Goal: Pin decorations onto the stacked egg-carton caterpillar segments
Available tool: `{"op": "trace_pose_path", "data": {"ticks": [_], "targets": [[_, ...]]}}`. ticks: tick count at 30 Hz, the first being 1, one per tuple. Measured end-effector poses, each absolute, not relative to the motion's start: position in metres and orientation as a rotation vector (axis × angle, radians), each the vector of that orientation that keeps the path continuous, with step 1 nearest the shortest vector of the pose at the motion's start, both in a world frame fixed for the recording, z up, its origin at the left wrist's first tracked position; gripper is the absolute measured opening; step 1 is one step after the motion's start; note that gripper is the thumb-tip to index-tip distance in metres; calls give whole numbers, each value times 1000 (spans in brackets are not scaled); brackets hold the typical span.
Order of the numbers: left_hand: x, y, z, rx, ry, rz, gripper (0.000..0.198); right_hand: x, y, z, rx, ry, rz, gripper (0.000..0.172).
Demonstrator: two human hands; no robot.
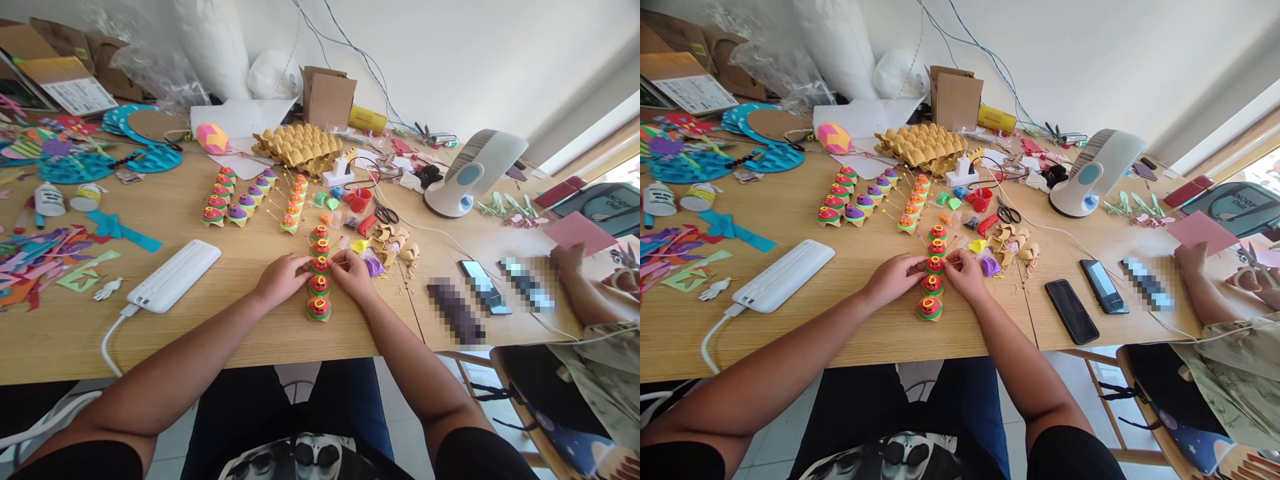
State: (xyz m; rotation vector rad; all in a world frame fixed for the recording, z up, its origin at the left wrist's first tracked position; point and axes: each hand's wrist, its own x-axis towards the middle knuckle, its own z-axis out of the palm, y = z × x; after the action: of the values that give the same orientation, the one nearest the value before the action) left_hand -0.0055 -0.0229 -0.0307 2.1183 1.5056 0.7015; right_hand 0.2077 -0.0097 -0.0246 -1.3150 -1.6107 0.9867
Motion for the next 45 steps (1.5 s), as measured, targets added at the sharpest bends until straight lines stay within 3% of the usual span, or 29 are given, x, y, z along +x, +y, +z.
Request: {"op": "trace_pose_path", "data": {"ticks": [6, 15, 20, 26, 32, 39, 45], "targets": [[-5, -23, -30, 2120, 1510, 697, 37, 209, -10, -23, -1289, -1584, 1043, 15], [-5, -24, -29, 2108, 1512, 695, 37, 224, 1, -26, -1103, -1329, 1193, 40], [-5, -24, -29, 2114, 1516, 705, 36, 229, -1, -17, -1076, -1280, 1059, 42], [-6, -26, -27, 2092, 1476, 776, 39, 239, 0, -9, -1114, -1012, 731, 31], [-11, -28, -16, 2055, 1513, 1081, 29, 253, 6, -8, -1177, -754, 535, 32], [-20, -26, -10, 1935, 1610, 1397, 21, 254, 3, -7, -1453, -1202, 303, 21], [-29, -17, -15, 1861, 1635, 1684, 20, 250, -3, -7, -1854, -1521, 229, 42]]}}
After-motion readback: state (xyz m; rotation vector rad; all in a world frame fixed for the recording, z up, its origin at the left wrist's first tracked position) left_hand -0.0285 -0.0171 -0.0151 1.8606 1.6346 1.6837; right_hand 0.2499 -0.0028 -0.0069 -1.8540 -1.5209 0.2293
